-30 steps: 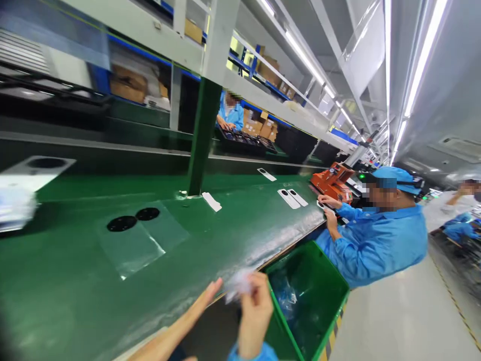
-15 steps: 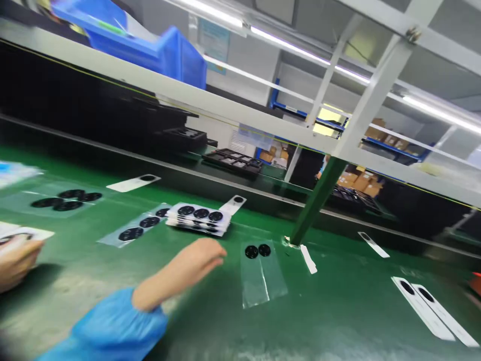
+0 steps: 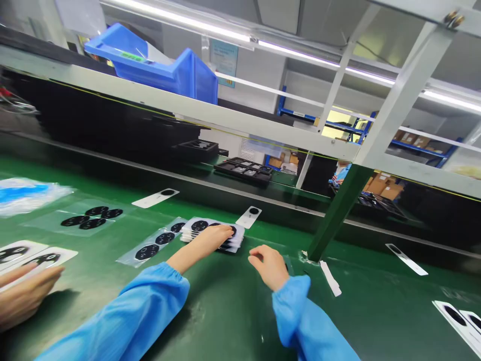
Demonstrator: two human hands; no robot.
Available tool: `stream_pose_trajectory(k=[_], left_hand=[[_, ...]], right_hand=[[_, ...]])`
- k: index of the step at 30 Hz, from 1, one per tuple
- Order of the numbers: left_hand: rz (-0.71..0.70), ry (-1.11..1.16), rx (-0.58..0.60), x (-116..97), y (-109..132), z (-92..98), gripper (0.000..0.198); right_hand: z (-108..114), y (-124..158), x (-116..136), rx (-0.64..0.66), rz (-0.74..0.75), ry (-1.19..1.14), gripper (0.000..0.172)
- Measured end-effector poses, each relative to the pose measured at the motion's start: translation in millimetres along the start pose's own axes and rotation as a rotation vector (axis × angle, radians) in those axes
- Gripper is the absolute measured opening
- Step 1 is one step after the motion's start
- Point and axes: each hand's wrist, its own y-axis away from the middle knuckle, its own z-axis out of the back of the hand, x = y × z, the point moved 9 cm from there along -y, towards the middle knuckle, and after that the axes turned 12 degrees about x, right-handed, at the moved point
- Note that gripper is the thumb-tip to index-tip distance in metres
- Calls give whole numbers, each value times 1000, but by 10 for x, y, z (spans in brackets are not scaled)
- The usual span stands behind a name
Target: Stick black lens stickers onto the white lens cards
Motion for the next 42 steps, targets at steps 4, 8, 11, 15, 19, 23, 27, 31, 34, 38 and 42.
stream_pose_trajectory(k=[4,8,11,15,19,23,27,31,34,38,42], left_hand=[[-73,-39,164,-22,-75,-189,26],[-72,-33,234,-37,-140,-291,29],[-3,6,229,-23,-150,-283,28],[163,101,109,117,-126,-93,27],[373,233,-163,439,70,450,18],[545,359,-504,655,601,1241,18],[496,488,-600,399,1066,1639,23],[262,975,-375,-101,1138,1302,23],[222,1147,-264,-404,1184,1034,22],[200,1143,-238,-656,1251,910,18],[144,1012,-300,-803,1310,952,16]], right_hand=[[-498,-761,-149,115,-117,-178,19],[-658,-979,-305,100,-169,-250,25],[-678,-928,-313,49,-153,-222,26],[-636,-761,-116,-36,-20,-92,19],[-603,-638,121,-91,110,73,39],[-464,-644,315,-106,203,133,34],[-68,-399,684,-194,322,72,20],[261,256,1178,-335,536,11,18],[217,646,1386,-315,647,53,21],[97,848,1355,-281,649,84,20],[68,952,1280,-295,657,90,17]])
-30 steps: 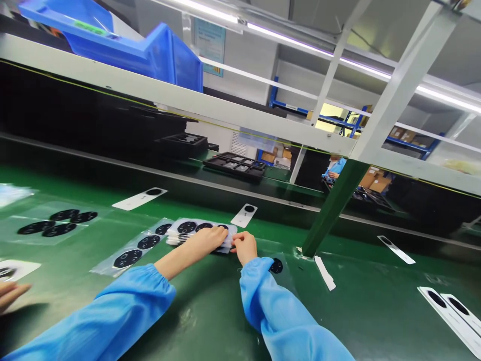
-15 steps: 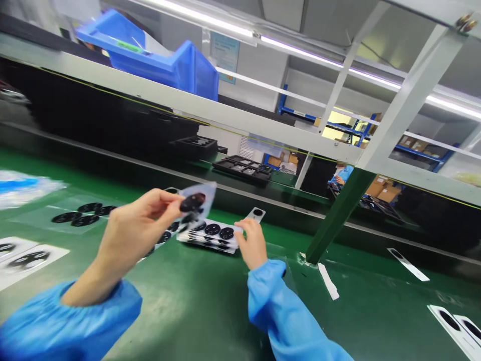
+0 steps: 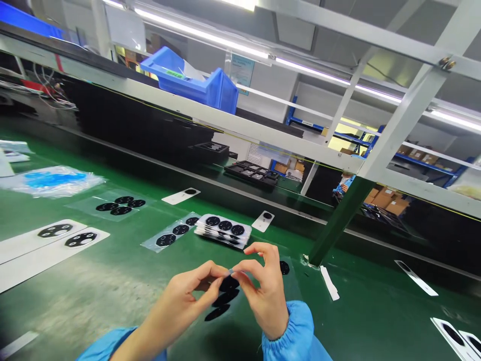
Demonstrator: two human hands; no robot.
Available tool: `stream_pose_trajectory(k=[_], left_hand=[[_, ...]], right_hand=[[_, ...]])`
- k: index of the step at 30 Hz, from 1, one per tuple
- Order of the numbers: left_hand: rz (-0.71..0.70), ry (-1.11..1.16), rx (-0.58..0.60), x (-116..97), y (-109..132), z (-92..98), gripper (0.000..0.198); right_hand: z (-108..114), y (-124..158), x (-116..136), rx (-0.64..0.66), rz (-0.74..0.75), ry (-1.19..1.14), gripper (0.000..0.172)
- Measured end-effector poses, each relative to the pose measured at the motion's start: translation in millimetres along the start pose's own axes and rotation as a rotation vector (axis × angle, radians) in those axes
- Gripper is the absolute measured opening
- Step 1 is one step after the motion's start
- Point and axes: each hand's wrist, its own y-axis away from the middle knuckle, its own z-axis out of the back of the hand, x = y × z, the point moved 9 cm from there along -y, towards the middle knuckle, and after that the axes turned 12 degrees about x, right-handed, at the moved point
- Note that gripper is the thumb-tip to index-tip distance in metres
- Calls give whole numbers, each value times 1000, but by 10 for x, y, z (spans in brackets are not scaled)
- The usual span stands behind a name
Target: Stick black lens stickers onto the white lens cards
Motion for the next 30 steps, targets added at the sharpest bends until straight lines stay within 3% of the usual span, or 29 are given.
stream_pose_trajectory(k=[12,30], left_hand=[[-73,-87,-28,-152,70,-71,17],[-29,-91,0,-98,72,-73,18]], right_hand=[[10,138,67,-8,75,-38,23],[-57,141,11,-5,68,-51,20]])
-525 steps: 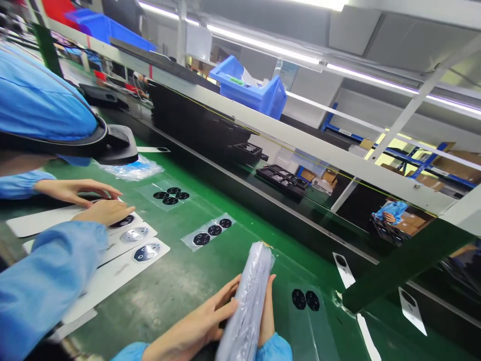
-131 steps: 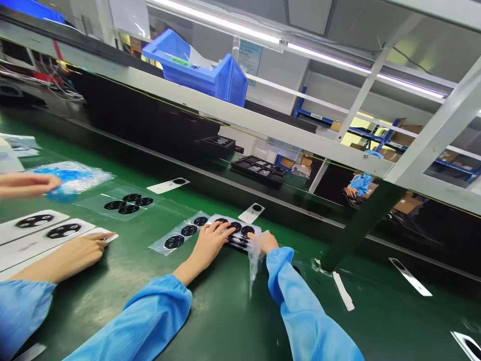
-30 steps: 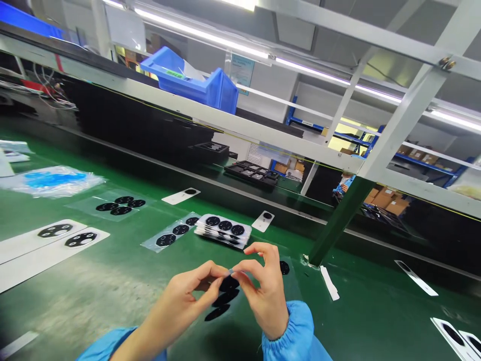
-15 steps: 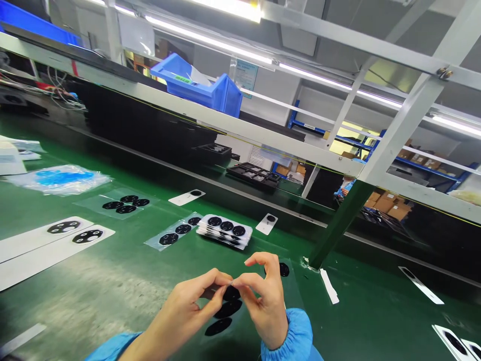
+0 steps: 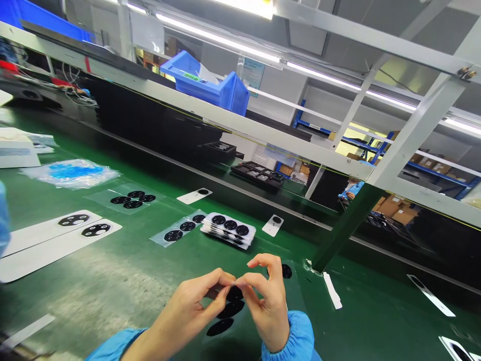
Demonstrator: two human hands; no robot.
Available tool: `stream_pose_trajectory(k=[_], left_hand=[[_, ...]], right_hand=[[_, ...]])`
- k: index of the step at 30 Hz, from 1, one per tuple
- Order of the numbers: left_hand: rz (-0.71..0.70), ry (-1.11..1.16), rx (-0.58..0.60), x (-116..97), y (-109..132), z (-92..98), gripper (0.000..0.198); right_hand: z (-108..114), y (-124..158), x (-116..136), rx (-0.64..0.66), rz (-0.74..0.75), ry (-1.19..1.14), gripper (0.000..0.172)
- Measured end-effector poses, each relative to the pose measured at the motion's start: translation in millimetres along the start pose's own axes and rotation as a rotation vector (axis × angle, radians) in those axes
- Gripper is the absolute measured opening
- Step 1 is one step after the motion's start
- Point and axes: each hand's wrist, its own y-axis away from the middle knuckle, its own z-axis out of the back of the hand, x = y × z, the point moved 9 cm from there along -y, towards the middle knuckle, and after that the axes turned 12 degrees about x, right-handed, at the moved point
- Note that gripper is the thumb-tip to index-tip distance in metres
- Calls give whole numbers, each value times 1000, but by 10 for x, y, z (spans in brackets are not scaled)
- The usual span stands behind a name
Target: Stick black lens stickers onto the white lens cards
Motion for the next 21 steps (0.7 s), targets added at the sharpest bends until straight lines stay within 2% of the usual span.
stream_pose_trajectory(k=[9,17,21], left_hand=[[43,65,28,83,-5,-32,17],[28,73,18,55,5,-20,18],[27,39,16,71,2,-22,18]], right_hand=[[-19,-8,-12,11,-5,-19,21],[-40,-29,11,34,4,-6,23],[-51,-85,42,95,11,17,20]])
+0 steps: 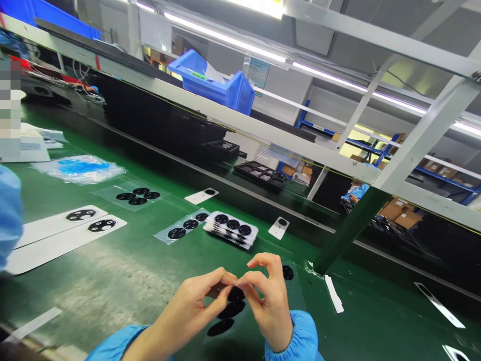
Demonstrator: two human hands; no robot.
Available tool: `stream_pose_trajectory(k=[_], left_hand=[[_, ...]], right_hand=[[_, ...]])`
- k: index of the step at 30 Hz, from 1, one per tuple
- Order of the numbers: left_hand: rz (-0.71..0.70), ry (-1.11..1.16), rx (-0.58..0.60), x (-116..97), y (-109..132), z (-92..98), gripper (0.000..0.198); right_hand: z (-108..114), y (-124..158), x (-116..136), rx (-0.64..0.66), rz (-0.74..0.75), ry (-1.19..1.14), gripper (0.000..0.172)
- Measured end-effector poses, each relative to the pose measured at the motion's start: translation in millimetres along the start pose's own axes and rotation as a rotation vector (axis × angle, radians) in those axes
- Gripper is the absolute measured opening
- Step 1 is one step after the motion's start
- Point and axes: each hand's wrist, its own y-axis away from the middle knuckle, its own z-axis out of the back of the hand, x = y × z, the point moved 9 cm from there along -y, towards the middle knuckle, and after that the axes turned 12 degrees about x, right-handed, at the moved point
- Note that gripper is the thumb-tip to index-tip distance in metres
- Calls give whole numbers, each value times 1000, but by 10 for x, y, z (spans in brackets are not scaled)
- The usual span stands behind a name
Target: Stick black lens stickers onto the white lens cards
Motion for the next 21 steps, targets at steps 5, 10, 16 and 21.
stream_pose_trajectory(k=[5,10,16,21], left_hand=[[1,-18,6,3,24,-5,20],[-16,165,108,-72,-28,55,21],[-153,432,318,-243,-194,57,19],[-351,366,306,-378,-210,68,2]], right_hand=[[-52,-89,-24,164,-55,1,17],[-72,-114,-64,238,-78,-85,14],[58,-75,1,125,-16,-148,22],[131,-13,48,95,-9,-157,21]])
